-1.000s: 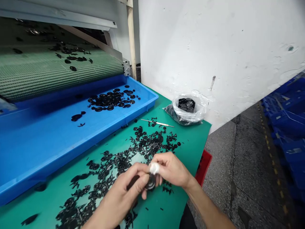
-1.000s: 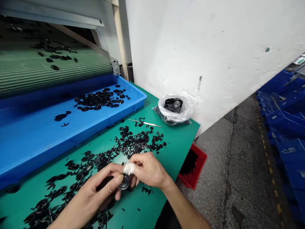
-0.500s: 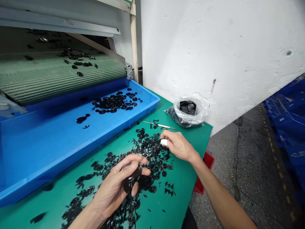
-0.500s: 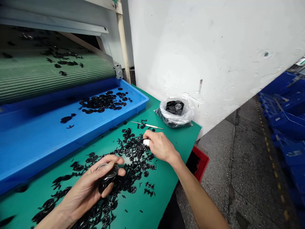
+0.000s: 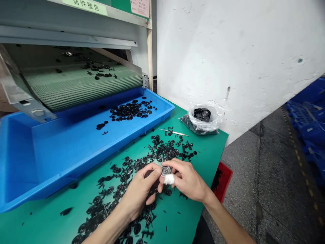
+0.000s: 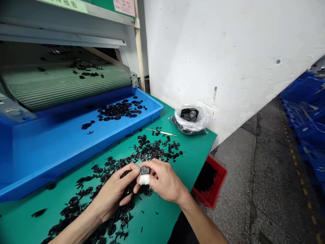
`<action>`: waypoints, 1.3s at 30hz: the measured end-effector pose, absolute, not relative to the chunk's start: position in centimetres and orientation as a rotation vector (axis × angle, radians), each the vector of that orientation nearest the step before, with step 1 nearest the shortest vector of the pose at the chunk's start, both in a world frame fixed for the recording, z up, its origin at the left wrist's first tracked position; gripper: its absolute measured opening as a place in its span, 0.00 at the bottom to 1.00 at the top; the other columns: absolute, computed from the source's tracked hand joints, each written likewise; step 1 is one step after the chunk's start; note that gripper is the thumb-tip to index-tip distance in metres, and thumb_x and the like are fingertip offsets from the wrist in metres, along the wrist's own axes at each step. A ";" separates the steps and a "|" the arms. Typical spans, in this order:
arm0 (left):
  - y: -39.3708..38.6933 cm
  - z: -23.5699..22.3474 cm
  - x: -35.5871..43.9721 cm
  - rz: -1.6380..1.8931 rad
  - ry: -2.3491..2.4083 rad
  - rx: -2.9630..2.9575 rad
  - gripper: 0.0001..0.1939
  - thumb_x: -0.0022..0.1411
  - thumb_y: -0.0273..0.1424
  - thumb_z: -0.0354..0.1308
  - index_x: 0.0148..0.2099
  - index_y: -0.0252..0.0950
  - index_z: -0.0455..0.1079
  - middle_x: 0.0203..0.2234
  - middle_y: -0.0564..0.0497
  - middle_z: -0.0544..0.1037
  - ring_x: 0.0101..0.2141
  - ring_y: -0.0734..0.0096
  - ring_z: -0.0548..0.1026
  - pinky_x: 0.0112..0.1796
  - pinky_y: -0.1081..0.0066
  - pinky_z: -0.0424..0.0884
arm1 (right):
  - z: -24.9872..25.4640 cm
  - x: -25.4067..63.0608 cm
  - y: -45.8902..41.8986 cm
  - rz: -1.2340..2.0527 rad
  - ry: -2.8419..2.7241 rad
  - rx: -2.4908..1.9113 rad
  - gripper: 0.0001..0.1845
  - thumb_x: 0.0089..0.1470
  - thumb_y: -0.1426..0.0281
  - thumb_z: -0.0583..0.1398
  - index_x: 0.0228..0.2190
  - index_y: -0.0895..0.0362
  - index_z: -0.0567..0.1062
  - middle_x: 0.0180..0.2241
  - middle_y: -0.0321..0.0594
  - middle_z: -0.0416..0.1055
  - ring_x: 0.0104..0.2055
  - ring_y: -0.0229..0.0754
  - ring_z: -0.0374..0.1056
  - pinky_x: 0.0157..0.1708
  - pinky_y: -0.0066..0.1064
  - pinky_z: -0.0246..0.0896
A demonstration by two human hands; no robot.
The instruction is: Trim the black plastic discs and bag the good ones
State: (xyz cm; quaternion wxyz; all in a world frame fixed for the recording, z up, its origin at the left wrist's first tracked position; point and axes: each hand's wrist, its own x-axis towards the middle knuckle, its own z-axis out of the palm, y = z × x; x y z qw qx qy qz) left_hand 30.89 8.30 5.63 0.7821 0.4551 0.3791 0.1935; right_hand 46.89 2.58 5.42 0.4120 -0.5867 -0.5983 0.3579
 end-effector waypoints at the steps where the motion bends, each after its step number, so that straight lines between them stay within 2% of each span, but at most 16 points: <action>1: 8.2 5.6 30.9 0.409 0.819 0.984 0.16 0.63 0.43 0.57 0.29 0.38 0.63 0.16 0.57 0.69 0.16 0.81 0.56 0.11 0.86 0.50 | 5.4 46.8 2.4 0.878 -1.496 -1.488 0.18 0.52 0.79 0.57 0.41 0.52 0.78 0.33 0.35 0.70 0.29 0.34 0.67 0.25 0.23 0.63; 3: 7.9 5.6 30.9 0.381 0.817 0.991 0.16 0.64 0.44 0.55 0.30 0.38 0.64 0.15 0.57 0.69 0.14 0.82 0.54 0.11 0.86 0.49 | 5.1 46.6 2.2 0.901 -1.431 -1.485 0.18 0.49 0.80 0.58 0.39 0.52 0.80 0.29 0.34 0.70 0.27 0.34 0.66 0.24 0.23 0.61; 6: 7.6 5.3 30.8 0.356 0.819 1.052 0.14 0.65 0.45 0.53 0.37 0.39 0.65 0.16 0.58 0.70 0.13 0.82 0.55 0.11 0.85 0.51 | 4.1 46.1 2.0 1.135 -1.234 -1.395 0.12 0.48 0.76 0.62 0.37 0.56 0.80 0.22 0.32 0.69 0.20 0.32 0.63 0.19 0.23 0.59; 8: 7.4 5.1 30.6 0.343 0.814 1.142 0.14 0.66 0.46 0.52 0.40 0.40 0.64 0.18 0.58 0.72 0.13 0.82 0.57 0.12 0.84 0.53 | 3.3 45.8 1.9 1.268 -1.073 -1.344 0.10 0.50 0.70 0.62 0.36 0.59 0.79 0.19 0.32 0.68 0.17 0.31 0.61 0.16 0.23 0.57; 12: 7.1 4.7 30.6 0.316 0.800 1.316 0.16 0.65 0.47 0.52 0.43 0.39 0.65 0.21 0.56 0.74 0.15 0.81 0.59 0.14 0.82 0.57 | 2.8 46.5 2.1 1.417 -0.993 -1.323 0.11 0.55 0.64 0.59 0.34 0.59 0.76 0.15 0.30 0.65 0.14 0.32 0.59 0.14 0.22 0.54; 14: 7.2 4.8 30.7 0.326 0.815 1.314 0.17 0.65 0.46 0.53 0.46 0.39 0.66 0.21 0.55 0.74 0.16 0.80 0.60 0.15 0.82 0.56 | 3.2 47.7 2.6 1.340 -1.155 -1.412 0.10 0.59 0.66 0.56 0.37 0.58 0.76 0.17 0.30 0.67 0.16 0.33 0.62 0.17 0.23 0.57; 15: 7.3 4.8 30.7 0.338 0.825 1.271 0.17 0.64 0.46 0.55 0.48 0.39 0.66 0.21 0.55 0.75 0.16 0.80 0.60 0.14 0.82 0.56 | 3.6 48.5 3.0 1.197 -1.269 -1.521 0.11 0.60 0.68 0.54 0.39 0.57 0.75 0.19 0.32 0.69 0.19 0.34 0.65 0.21 0.24 0.59; 18: 8.0 5.1 30.7 0.380 0.827 0.999 0.16 0.62 0.43 0.59 0.48 0.40 0.68 0.19 0.55 0.74 0.16 0.79 0.62 0.12 0.84 0.56 | 4.7 50.8 4.7 0.613 -1.627 -1.956 0.18 0.61 0.76 0.50 0.47 0.54 0.73 0.36 0.40 0.74 0.36 0.40 0.70 0.34 0.29 0.61; 20: 8.6 5.3 30.6 0.430 0.787 0.807 0.13 0.61 0.40 0.61 0.46 0.40 0.70 0.19 0.56 0.72 0.15 0.79 0.63 0.11 0.86 0.56 | 5.3 51.8 5.9 0.480 -1.793 -2.118 0.19 0.59 0.78 0.51 0.48 0.55 0.73 0.43 0.44 0.71 0.41 0.45 0.69 0.35 0.31 0.59; 25: 9.7 5.4 30.4 0.542 0.721 0.602 0.11 0.57 0.39 0.66 0.38 0.38 0.74 0.27 0.52 0.76 0.18 0.78 0.70 0.11 0.85 0.65 | 5.7 52.7 8.0 0.629 -1.904 -2.118 0.15 0.54 0.79 0.54 0.42 0.58 0.75 0.42 0.46 0.68 0.33 0.43 0.67 0.28 0.30 0.52; 27: 9.8 5.4 30.4 0.591 0.739 0.584 0.12 0.54 0.38 0.69 0.35 0.37 0.74 0.28 0.52 0.77 0.20 0.77 0.72 0.13 0.83 0.69 | 5.4 53.0 8.3 0.677 -1.904 -2.070 0.15 0.51 0.79 0.56 0.41 0.57 0.74 0.42 0.44 0.67 0.33 0.40 0.65 0.29 0.29 0.52; 29: 9.9 5.4 30.4 0.647 0.791 0.569 0.14 0.48 0.36 0.73 0.34 0.38 0.73 0.31 0.52 0.78 0.25 0.72 0.77 0.14 0.82 0.71 | 4.9 53.3 8.4 0.737 -1.880 -2.002 0.14 0.48 0.77 0.59 0.39 0.55 0.72 0.40 0.39 0.68 0.31 0.38 0.63 0.28 0.28 0.52; 32: 10.0 5.3 30.4 0.681 0.858 0.580 0.16 0.47 0.31 0.73 0.39 0.39 0.74 0.41 0.49 0.78 0.33 0.65 0.79 0.12 0.83 0.68 | 4.2 53.3 8.2 0.835 -1.794 -1.886 0.14 0.47 0.76 0.59 0.38 0.54 0.72 0.30 0.32 0.69 0.24 0.34 0.61 0.25 0.26 0.53; 34: 10.1 5.2 30.4 0.659 0.848 0.637 0.16 0.53 0.29 0.69 0.45 0.40 0.73 0.44 0.49 0.77 0.31 0.70 0.78 0.12 0.85 0.65 | 4.0 52.9 7.9 0.858 -1.721 -1.805 0.18 0.47 0.77 0.58 0.42 0.53 0.72 0.31 0.32 0.69 0.25 0.33 0.62 0.25 0.25 0.56; 36: 10.0 5.1 30.4 0.609 0.825 0.739 0.13 0.59 0.31 0.64 0.48 0.40 0.72 0.38 0.50 0.77 0.26 0.77 0.73 0.13 0.86 0.61 | 4.0 52.3 7.5 0.861 -1.642 -1.718 0.22 0.47 0.78 0.57 0.45 0.51 0.73 0.36 0.34 0.69 0.28 0.34 0.65 0.27 0.25 0.60; 39: 9.7 4.8 30.6 0.535 0.819 0.874 0.10 0.64 0.36 0.59 0.44 0.37 0.71 0.25 0.55 0.73 0.20 0.80 0.64 0.13 0.86 0.57 | 4.0 51.2 6.8 0.884 -1.460 -1.608 0.18 0.49 0.76 0.56 0.41 0.52 0.77 0.36 0.36 0.71 0.29 0.35 0.69 0.27 0.26 0.65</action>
